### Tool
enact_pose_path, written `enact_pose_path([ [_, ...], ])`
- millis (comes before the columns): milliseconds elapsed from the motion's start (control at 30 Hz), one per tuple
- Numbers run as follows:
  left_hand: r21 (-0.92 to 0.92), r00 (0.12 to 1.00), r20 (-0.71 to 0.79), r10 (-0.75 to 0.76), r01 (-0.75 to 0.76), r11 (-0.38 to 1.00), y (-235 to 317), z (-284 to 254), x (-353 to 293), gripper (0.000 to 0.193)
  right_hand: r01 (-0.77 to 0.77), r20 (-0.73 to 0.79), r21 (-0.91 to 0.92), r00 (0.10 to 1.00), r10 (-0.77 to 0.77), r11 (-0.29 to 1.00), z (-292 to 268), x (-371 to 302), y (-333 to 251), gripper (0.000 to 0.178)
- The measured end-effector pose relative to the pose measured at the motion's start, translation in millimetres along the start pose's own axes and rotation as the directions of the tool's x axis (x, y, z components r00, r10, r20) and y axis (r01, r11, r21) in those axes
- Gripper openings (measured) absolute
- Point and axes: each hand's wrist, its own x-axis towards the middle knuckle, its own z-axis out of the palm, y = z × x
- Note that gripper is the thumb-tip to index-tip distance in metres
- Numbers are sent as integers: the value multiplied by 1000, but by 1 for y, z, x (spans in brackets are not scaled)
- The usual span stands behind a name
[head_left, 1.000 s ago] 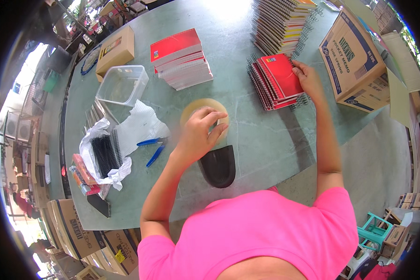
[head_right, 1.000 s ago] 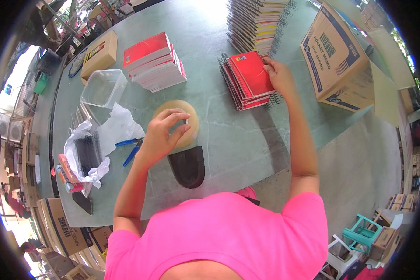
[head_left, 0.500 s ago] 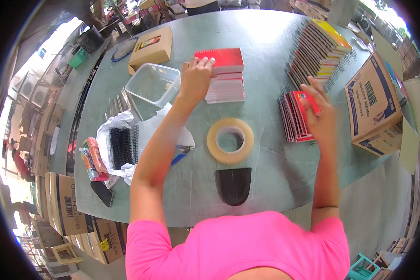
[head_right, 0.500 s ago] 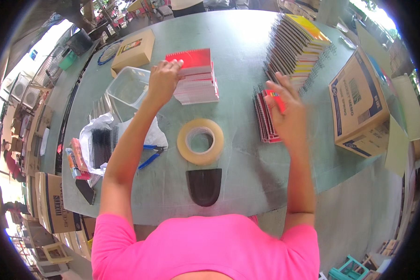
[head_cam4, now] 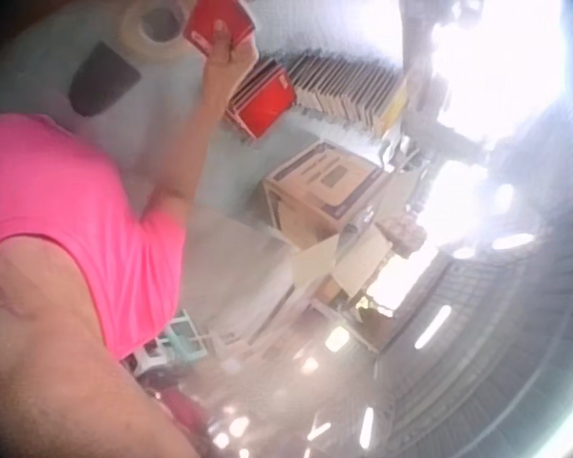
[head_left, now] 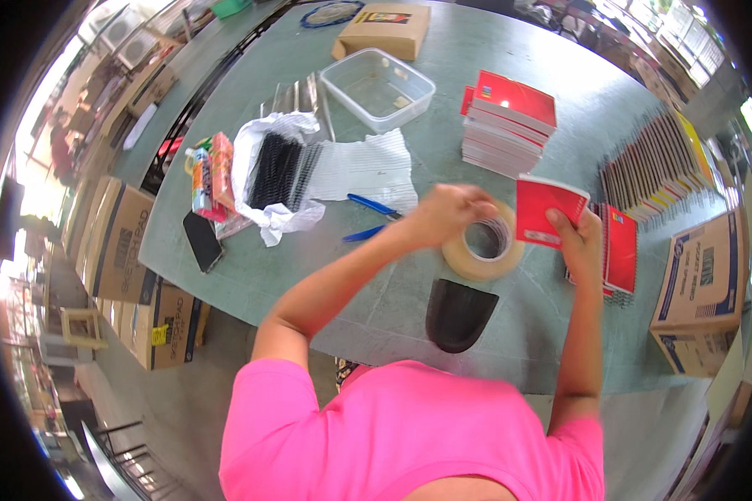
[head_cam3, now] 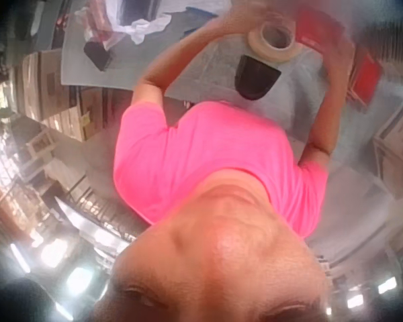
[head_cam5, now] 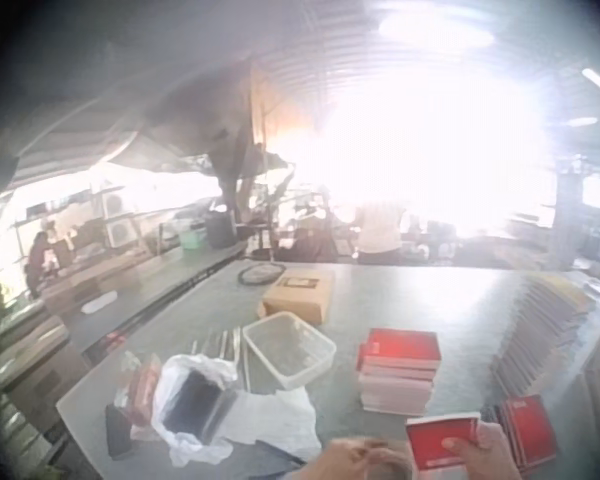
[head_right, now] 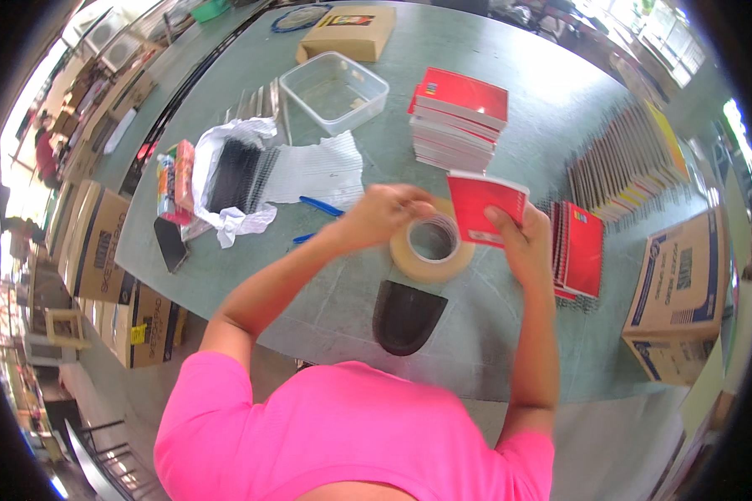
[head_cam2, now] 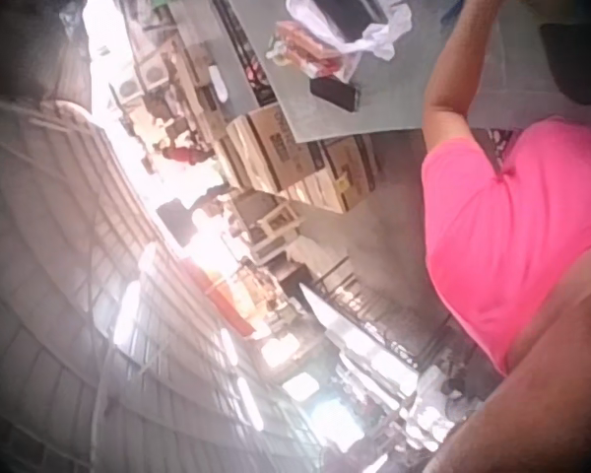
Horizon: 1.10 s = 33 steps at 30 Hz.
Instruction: The person is binding notebooks by threading a metal spiral through the holes of a red cover and a stack of paper by hand, and then using a small black tool to crimp the ends of the spiral wire.
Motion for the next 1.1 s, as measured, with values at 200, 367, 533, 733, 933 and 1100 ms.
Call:
enact_pose_path([
  [200,509,785,-531,-318,596,621,-100,-143,-39,23,-35,123,-360,989,85,932,2,-1,-35,22],
  [367,723,856,-449,-257,517,459,-153,-136,-65,20,243,365,-765,926,91,597,34,8,-3,23],
  [533,660,814,-486,-318,580,477,-162,-139,-66,14,-148,466,-375,823,325,915,22,16,-15,23],
  [733,553,802,-593,-76,473,686,-141,-158,-61,30,-401,241,318,911,336,859,22,-15,63,22],
  [933,186,777,-584,-235,410,893,-77,-141,-13,26,-278,88,360,960,265,891,37,19,61,24],
  [1100,37,930,-265,-254,273,961,-25,-92,-13,28,149,184,-551,981,-54,821,40,40,-6,17],
])
